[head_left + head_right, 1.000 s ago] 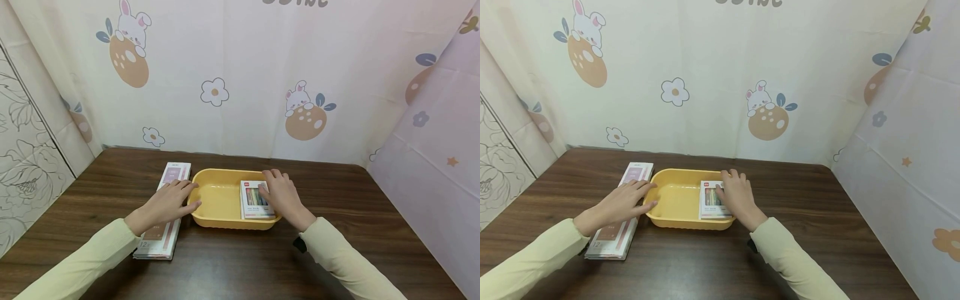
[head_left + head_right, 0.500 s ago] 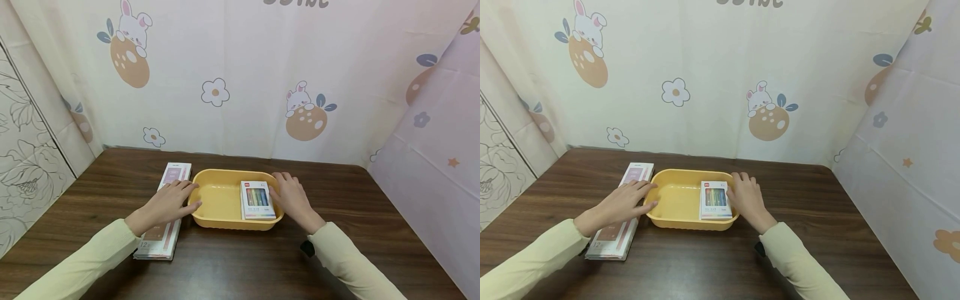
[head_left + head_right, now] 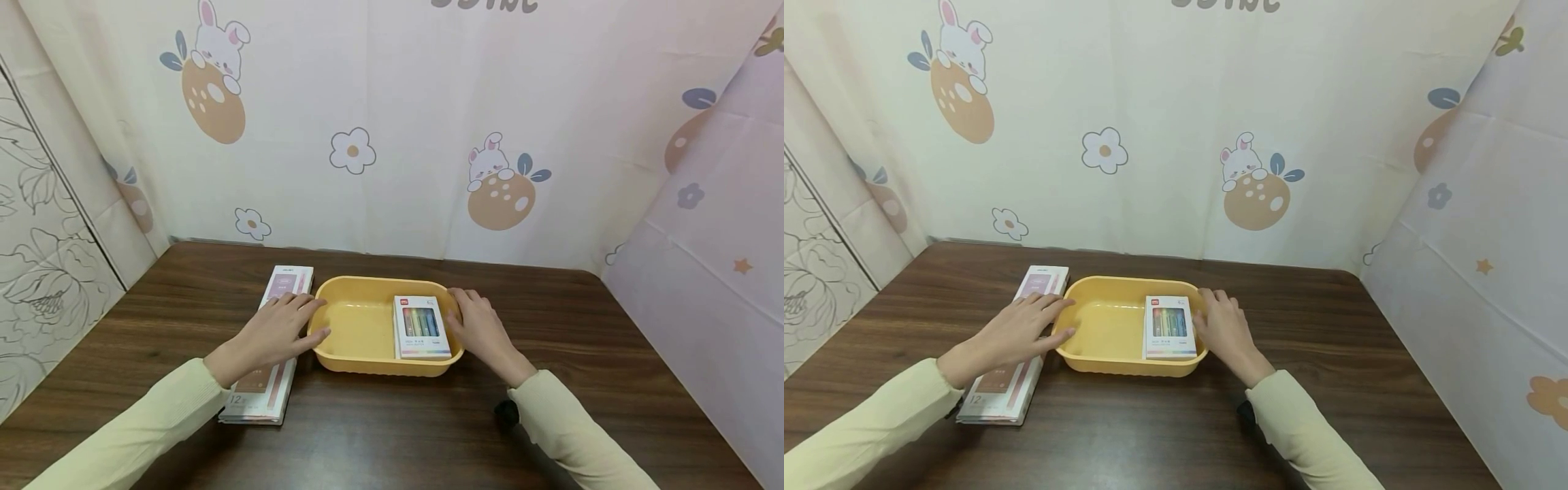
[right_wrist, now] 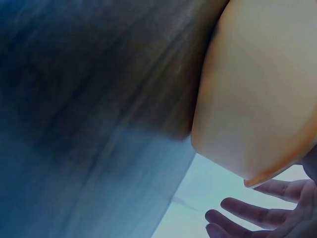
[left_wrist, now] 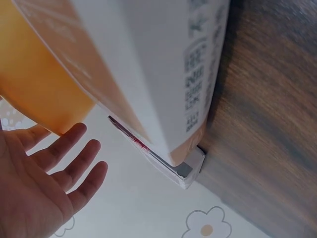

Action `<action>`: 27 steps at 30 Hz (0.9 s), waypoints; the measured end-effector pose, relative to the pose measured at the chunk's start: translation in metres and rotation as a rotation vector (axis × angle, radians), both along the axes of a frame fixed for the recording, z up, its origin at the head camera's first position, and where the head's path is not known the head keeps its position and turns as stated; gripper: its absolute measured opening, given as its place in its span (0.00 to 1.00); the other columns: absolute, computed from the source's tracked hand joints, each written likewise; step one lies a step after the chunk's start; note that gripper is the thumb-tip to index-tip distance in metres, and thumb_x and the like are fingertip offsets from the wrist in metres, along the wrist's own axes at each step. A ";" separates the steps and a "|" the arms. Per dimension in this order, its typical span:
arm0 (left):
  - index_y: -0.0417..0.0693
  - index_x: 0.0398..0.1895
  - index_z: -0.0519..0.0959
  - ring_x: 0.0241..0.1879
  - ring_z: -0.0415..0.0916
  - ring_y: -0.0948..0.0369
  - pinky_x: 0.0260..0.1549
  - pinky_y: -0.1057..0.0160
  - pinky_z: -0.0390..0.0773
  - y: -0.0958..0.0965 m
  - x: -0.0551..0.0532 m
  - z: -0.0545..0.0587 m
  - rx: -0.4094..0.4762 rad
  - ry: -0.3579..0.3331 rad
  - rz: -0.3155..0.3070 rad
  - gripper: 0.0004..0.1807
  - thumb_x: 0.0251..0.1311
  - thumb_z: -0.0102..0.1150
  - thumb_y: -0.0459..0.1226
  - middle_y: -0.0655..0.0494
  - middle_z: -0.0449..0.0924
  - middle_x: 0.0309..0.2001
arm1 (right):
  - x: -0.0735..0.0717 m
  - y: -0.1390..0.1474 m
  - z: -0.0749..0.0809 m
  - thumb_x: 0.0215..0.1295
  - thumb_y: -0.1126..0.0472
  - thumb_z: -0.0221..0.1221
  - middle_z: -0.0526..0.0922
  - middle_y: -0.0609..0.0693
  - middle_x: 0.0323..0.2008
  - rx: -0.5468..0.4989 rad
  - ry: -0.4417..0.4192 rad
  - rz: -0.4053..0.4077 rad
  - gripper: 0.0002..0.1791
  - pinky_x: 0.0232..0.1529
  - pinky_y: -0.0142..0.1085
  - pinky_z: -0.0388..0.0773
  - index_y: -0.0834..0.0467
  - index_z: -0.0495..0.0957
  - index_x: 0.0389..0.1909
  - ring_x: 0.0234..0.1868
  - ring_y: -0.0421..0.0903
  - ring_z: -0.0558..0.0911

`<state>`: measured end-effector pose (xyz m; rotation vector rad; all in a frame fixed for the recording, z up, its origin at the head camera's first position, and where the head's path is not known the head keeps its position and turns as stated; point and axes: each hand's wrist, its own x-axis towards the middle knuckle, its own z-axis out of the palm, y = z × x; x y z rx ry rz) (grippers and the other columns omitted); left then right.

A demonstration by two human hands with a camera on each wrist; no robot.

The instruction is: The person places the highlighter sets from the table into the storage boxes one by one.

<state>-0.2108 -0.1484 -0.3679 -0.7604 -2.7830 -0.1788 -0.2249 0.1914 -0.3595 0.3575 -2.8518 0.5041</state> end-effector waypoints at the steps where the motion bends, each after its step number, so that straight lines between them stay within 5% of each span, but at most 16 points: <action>1: 0.50 0.58 0.70 0.54 0.70 0.50 0.50 0.47 0.70 0.000 0.000 0.000 0.000 -0.002 0.002 0.32 0.59 0.43 0.60 0.51 0.74 0.53 | 0.000 0.000 0.000 0.60 0.61 0.55 0.73 0.64 0.52 -0.005 -0.005 0.000 0.23 0.47 0.55 0.71 0.63 0.69 0.57 0.50 0.61 0.73; 13: 0.50 0.59 0.69 0.55 0.69 0.50 0.52 0.46 0.67 -0.011 0.010 0.010 0.023 0.014 0.029 0.33 0.60 0.42 0.61 0.51 0.73 0.55 | -0.001 0.005 -0.005 0.62 0.62 0.52 0.71 0.65 0.54 -0.057 -0.028 0.030 0.23 0.48 0.56 0.69 0.62 0.67 0.59 0.52 0.62 0.71; 27: 0.48 0.55 0.71 0.48 0.73 0.47 0.42 0.45 0.72 -0.030 0.025 0.012 -0.025 -0.042 0.108 0.26 0.58 0.51 0.53 0.48 0.76 0.50 | -0.002 0.010 -0.005 0.63 0.61 0.51 0.69 0.65 0.56 -0.073 -0.060 0.076 0.24 0.50 0.58 0.68 0.61 0.65 0.61 0.55 0.62 0.69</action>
